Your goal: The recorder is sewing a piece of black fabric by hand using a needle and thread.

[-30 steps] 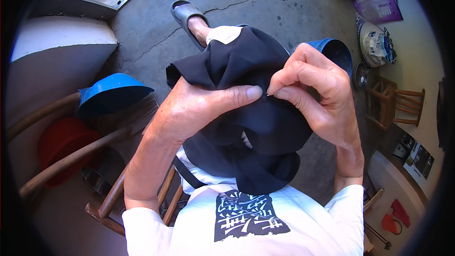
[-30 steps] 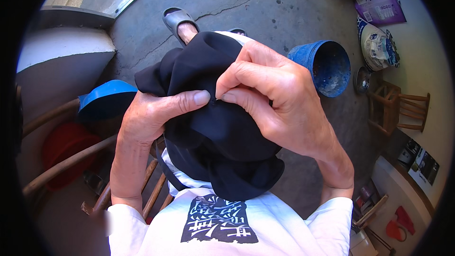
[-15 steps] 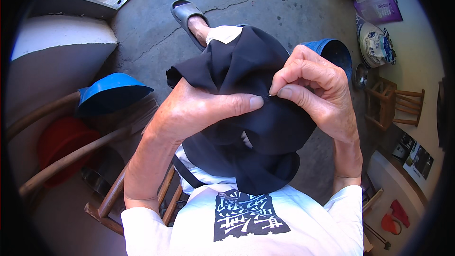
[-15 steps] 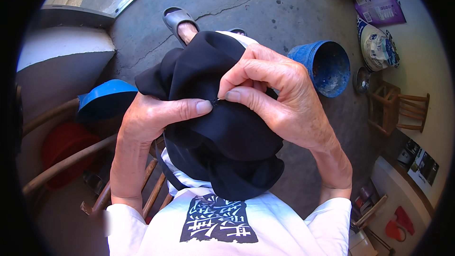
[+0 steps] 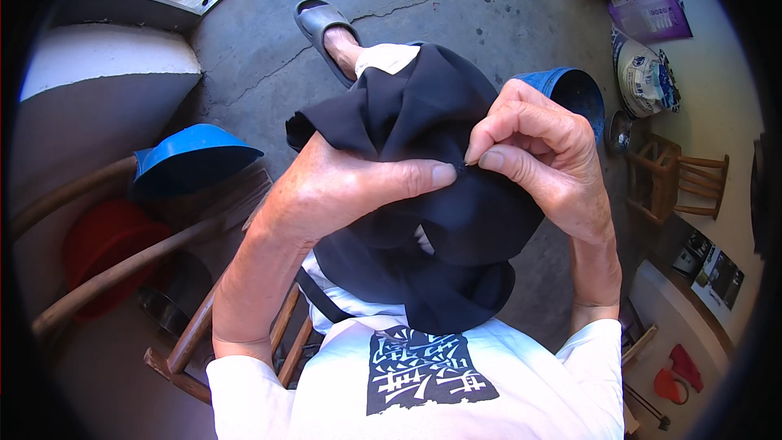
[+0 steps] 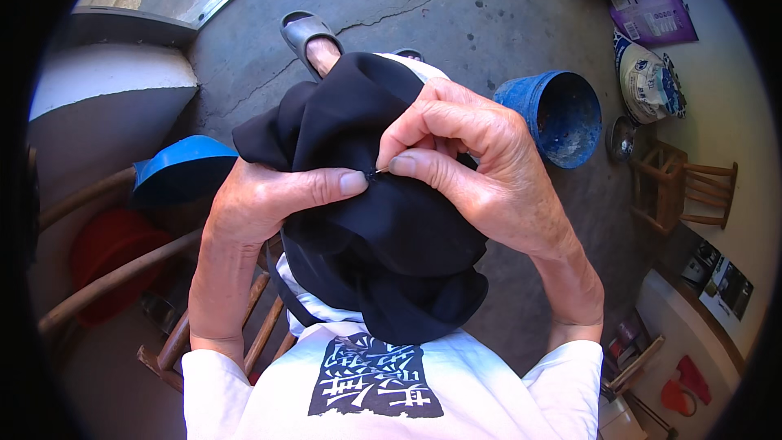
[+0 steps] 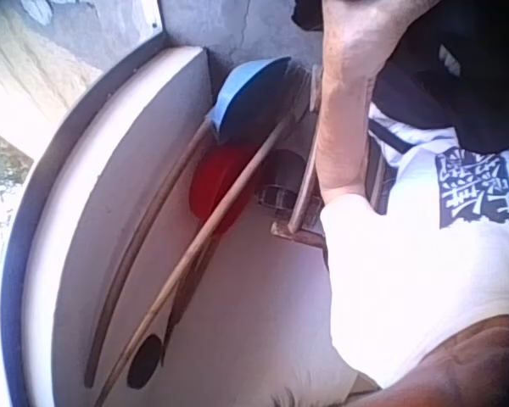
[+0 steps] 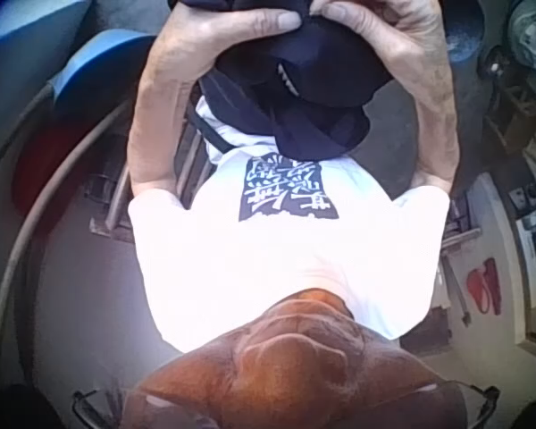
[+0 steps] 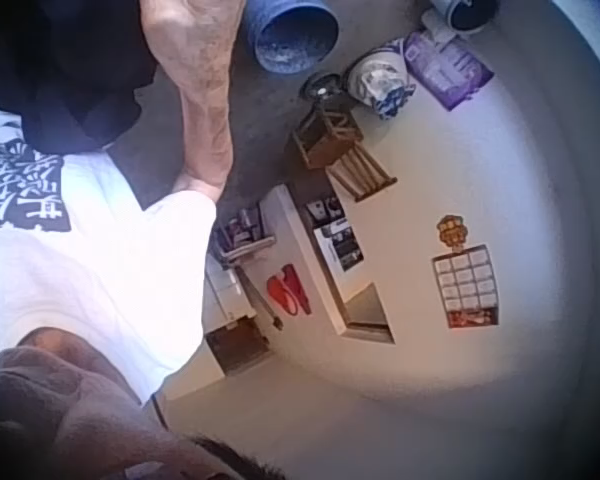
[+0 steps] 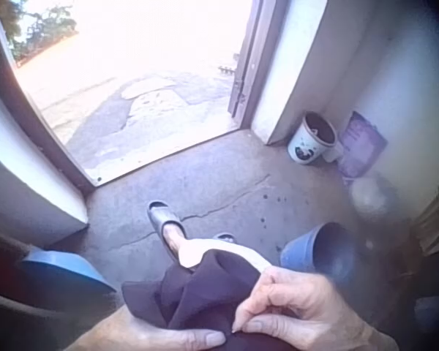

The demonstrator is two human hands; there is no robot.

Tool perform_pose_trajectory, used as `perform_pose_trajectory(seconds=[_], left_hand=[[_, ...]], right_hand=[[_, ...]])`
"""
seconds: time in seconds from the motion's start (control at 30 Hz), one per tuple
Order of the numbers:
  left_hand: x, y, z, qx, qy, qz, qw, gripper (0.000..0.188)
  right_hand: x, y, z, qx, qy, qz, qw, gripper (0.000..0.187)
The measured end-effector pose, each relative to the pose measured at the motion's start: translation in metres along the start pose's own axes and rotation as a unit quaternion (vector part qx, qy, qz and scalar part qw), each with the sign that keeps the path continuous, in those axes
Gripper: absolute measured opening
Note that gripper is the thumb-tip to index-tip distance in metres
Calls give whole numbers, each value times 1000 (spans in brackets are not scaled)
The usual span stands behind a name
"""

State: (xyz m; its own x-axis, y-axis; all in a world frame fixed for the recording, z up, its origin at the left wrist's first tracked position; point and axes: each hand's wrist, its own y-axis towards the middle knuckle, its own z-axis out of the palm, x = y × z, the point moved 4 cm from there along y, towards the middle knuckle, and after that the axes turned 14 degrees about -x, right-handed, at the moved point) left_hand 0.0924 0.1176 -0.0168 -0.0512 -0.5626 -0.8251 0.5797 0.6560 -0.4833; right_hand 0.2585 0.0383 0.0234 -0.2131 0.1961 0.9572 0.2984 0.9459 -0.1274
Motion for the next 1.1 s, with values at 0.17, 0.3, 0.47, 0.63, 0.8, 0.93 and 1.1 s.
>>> perform_pose_trajectory(seconds=[0.17,0.3,0.47,0.63,0.8,0.93,1.1], left_hand=[[0,1,2,-6,14,1,1000,49],[-3,0,1,7,19,10,1000,47],[-6,2,4,19,6,6,1000,45],[-5,2,3,17,2,8,1000,46],[-3,2,2,9,13,10,1000,45],[-3,2,2,11,12,14,1000,45],[-4,2,3,11,11,10,1000,44]], right_hand=[[-1,0,-1,4,8,0,1000,7],[2,1,-1,19,23,12,999,6],[1,2,-5,39,44,48,997,3],[1,2,-5,40,43,50,997,3],[0,1,-5,36,49,54,997,3],[-1,1,-6,37,56,55,996,3],[-2,1,-6,37,71,60,995,3]])
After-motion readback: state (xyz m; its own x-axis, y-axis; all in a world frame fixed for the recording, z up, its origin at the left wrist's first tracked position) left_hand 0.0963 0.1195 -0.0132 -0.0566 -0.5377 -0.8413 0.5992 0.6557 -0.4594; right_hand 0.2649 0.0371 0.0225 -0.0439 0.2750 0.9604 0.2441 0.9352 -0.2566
